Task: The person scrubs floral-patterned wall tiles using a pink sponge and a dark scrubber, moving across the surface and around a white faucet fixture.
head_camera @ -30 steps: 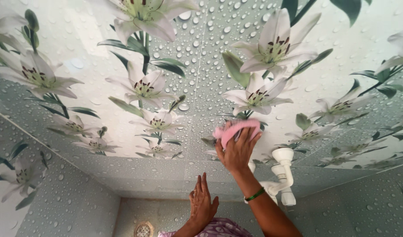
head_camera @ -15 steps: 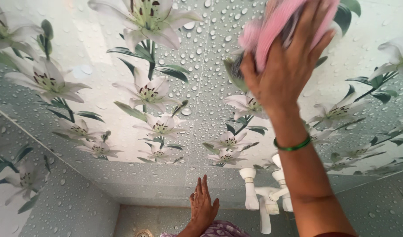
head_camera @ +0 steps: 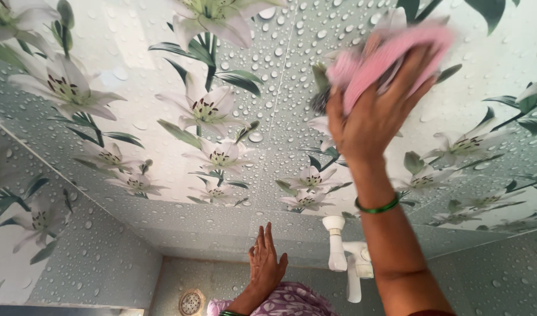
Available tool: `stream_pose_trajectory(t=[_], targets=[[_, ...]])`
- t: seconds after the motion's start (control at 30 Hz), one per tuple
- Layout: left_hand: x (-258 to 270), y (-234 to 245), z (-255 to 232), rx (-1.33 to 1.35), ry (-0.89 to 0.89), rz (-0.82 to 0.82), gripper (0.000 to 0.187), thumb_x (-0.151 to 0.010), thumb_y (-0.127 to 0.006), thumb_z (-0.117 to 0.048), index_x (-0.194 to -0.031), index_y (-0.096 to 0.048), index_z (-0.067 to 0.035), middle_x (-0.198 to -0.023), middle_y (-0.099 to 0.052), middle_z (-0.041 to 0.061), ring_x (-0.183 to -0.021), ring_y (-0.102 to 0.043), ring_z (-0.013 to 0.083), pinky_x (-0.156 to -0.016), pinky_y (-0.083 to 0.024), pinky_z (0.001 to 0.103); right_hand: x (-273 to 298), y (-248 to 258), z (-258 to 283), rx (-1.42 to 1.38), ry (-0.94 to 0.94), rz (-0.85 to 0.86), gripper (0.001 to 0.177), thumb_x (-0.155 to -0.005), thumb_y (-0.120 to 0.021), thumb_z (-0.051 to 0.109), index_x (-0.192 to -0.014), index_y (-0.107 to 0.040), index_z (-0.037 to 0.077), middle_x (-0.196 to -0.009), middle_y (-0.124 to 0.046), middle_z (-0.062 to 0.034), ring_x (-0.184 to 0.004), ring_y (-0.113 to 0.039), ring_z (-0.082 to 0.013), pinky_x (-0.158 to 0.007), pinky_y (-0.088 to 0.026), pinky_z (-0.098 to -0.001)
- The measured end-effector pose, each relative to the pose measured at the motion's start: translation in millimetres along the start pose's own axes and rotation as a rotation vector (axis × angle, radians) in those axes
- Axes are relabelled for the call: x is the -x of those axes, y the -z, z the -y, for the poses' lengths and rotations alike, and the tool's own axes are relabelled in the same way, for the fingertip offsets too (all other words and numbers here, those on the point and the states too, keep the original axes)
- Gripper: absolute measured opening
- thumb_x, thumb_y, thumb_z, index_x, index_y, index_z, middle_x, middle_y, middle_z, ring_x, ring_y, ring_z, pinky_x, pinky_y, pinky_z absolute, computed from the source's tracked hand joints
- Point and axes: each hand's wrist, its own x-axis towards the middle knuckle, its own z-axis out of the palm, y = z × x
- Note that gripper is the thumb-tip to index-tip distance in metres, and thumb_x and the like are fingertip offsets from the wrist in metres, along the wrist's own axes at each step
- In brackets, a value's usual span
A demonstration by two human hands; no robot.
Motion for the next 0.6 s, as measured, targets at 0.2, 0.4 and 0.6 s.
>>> stream_pose_trajectory(t=[0.2, 0.4, 0.6], targets=[[-1.9, -3.1, -1.0, -0.025, -0.003, 0.057, 0.107, -0.084, -0.076, -0.022, -0.158, 0.0, -0.009, -0.161, -0.015, 0.03, -0.145, -0.03, 0.0412, -0.108, -0.028, 0.061, 119.0, -17.4, 28.4, -0.082, 0.005, 0.142, 0.058, -0.104, -0.052, 0.049, -0.15, -0.055, 0.014, -0.161, -0.016, -0.0343, -0.155, -0.013, -0.0531, -0.12, -0.005, -0.0803], [1.0, -3.7, -3.5, -0.013, 0.009, 0.074, 0.107, -0.083, -0.076, -0.022, -0.158, -0.002, -0.008, -0.16, -0.016, 0.03, -0.144, -0.031, 0.0421, -0.109, -0.028, 0.06, 240.7, -27.9, 49.7, -0.109, -0.017, 0.375, 0.061, -0.095, -0.059, 0.042, -0.144, -0.059, 0.006, -0.146, -0.031, -0.0347, -0.145, -0.021, -0.0606, -0.11, -0.011, -0.0845], [11.4, -6.8, -4.7, 0.001, 0.004, 0.083, 0.106, -0.082, -0.076, -0.021, -0.158, -0.004, -0.007, -0.159, -0.02, 0.031, -0.143, -0.033, 0.044, -0.11, -0.029, 0.06, 358.7, -55.2, 52.6, -0.066, 0.088, 0.693, 0.051, -0.089, -0.065, 0.047, -0.128, -0.064, 0.013, -0.138, -0.039, -0.0255, -0.139, -0.029, -0.0507, -0.104, -0.015, -0.0878]])
